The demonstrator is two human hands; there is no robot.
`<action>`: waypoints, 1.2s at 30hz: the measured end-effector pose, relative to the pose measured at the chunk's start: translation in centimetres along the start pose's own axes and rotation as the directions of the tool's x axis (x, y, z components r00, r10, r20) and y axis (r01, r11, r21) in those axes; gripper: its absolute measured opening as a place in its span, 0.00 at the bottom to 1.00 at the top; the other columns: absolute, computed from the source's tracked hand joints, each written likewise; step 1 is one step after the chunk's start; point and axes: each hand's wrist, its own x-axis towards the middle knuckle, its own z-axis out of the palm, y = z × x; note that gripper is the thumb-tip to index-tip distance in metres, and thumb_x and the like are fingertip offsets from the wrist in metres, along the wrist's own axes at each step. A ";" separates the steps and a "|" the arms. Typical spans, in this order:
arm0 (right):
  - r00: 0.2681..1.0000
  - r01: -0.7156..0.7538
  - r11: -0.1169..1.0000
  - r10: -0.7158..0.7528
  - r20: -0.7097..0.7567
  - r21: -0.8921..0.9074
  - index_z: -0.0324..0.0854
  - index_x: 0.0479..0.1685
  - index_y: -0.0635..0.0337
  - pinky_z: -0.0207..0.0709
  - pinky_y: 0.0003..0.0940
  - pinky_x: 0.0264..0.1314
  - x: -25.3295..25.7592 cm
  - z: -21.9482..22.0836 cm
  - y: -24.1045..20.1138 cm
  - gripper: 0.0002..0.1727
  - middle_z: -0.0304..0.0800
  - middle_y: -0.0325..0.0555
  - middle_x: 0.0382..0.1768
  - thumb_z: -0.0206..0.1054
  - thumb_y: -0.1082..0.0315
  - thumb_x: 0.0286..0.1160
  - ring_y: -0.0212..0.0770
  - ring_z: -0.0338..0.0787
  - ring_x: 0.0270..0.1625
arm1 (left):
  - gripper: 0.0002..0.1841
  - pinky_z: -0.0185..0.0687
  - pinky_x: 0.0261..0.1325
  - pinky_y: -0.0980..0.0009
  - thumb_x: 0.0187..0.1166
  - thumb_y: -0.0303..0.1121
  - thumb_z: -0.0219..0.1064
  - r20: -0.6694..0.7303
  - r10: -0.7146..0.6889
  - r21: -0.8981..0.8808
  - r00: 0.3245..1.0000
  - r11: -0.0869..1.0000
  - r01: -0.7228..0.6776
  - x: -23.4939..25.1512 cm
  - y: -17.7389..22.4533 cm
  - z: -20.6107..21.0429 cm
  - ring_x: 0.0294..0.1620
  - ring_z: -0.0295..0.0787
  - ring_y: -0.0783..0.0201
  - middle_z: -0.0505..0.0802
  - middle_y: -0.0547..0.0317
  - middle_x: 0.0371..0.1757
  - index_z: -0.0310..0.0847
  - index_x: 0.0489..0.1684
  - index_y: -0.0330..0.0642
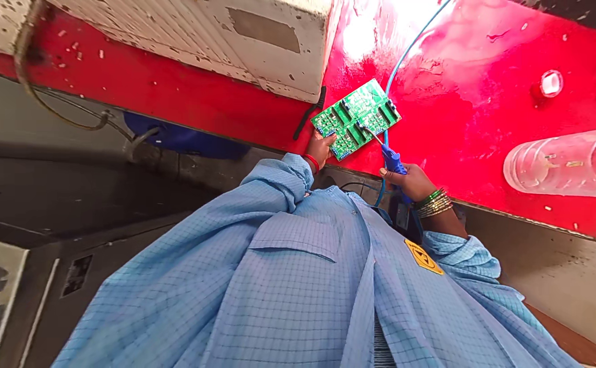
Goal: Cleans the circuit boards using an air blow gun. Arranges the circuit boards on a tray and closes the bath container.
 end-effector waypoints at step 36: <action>0.997 0.050 0.990 -0.041 0.071 -0.135 0.86 0.50 0.60 0.78 0.34 0.40 0.1 1.9 -1.9 0.17 0.87 0.39 0.29 0.70 0.54 0.81 0.32 0.83 0.31 | 0.28 0.89 0.56 0.54 0.90 0.25 0.55 0.020 -0.029 -0.016 0.999 0.999 0.029 -0.2 0.4 0.0 0.56 0.90 0.50 0.83 0.38 0.67 0.49 0.87 0.42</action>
